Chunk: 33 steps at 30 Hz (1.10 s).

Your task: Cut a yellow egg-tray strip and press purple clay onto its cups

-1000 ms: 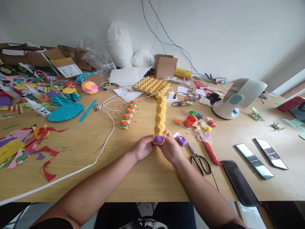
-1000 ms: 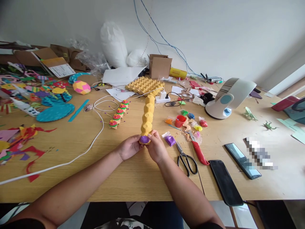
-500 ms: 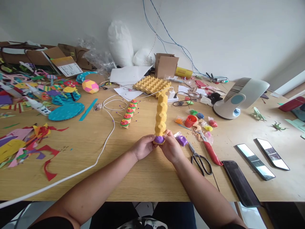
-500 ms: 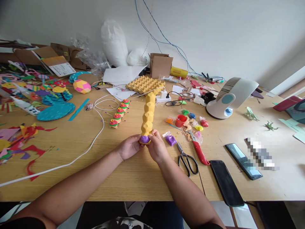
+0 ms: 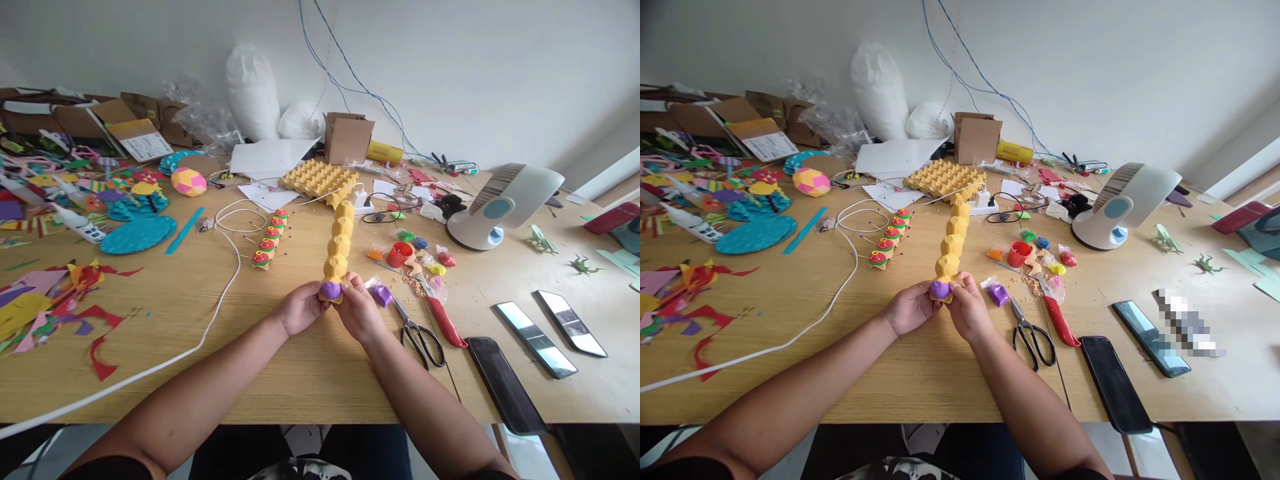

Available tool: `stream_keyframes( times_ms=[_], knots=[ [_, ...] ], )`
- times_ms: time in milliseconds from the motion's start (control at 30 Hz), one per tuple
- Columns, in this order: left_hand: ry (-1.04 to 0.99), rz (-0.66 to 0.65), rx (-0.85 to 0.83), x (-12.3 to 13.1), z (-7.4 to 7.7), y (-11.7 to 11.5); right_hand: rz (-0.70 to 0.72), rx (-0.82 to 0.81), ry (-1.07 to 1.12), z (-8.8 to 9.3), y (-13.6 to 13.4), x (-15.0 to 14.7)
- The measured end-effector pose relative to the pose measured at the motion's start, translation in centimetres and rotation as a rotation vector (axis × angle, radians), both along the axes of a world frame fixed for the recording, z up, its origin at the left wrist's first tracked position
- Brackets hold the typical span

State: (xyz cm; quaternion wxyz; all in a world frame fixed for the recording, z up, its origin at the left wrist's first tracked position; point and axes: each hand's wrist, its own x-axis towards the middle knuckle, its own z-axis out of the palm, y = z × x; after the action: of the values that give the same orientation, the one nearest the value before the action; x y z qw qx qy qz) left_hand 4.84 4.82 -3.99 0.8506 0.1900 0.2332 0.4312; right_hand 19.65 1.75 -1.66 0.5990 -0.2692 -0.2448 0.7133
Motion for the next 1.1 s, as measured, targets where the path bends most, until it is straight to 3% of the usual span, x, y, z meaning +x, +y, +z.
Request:
stream_keyframes(
  times_ms=[1100],
  knots=[
    [-0.072,-0.005,-0.031,0.14,-0.2,0.03,0.013,-0.013,-0.03,0.01,-0.01,-0.3]
  ],
)
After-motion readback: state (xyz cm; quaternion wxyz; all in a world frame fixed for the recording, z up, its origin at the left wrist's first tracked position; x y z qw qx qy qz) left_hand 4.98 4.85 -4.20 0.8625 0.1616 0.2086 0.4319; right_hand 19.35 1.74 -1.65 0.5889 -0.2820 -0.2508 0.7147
